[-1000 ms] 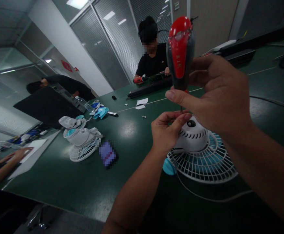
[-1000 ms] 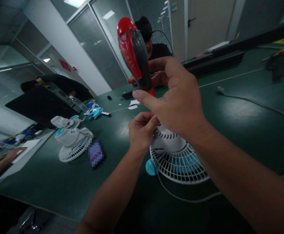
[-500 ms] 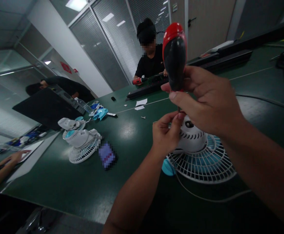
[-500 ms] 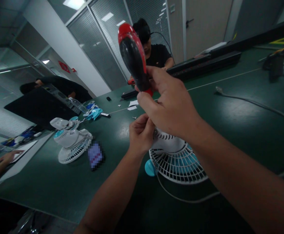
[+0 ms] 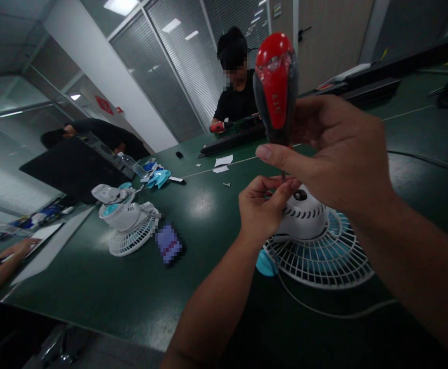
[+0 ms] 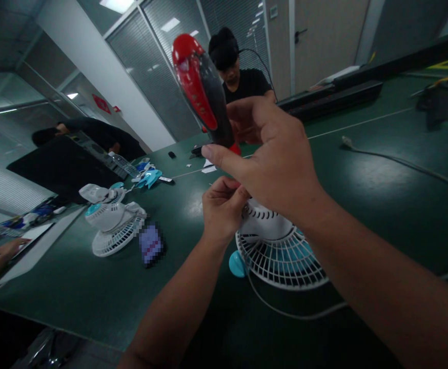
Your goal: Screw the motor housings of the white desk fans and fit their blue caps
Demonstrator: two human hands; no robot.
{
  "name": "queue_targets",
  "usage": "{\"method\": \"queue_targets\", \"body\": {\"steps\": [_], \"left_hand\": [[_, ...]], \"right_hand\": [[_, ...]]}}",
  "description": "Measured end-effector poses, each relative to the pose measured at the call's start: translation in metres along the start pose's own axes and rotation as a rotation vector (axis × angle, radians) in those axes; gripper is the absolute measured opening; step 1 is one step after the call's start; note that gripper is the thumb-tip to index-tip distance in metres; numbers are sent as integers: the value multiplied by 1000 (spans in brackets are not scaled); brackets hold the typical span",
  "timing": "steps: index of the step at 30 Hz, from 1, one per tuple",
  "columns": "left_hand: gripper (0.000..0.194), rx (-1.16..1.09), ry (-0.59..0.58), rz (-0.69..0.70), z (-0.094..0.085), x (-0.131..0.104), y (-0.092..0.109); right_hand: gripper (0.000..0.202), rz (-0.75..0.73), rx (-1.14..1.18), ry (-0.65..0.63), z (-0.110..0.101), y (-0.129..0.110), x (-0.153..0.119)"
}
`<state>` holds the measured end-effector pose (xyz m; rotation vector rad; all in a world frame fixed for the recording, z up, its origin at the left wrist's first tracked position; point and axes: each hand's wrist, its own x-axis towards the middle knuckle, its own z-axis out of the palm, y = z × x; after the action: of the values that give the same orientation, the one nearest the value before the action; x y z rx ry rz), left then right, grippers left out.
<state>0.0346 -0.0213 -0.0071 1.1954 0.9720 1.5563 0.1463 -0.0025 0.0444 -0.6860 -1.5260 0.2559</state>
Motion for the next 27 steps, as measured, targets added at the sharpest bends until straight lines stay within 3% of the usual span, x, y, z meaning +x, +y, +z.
{"method": "queue_targets", "body": {"steps": [4, 8, 14, 21, 27], "left_hand": [[28, -106, -17, 10, 1, 0, 0], [31, -103, -42, 19, -1, 2, -4], [19, -67, -54, 41, -4, 2, -12], [38, 21, -192, 133, -11, 1, -18], [31, 54, -149, 168, -14, 3, -24]], "right_hand": [[53, -7, -21, 77, 1, 0, 1], [44, -61, -54, 91, 2, 3, 1], [44, -38, -102, 40, -1, -3, 1], [46, -22, -131, 19, -3, -3, 2], [35, -65, -90, -8, -3, -2, 3]]}}
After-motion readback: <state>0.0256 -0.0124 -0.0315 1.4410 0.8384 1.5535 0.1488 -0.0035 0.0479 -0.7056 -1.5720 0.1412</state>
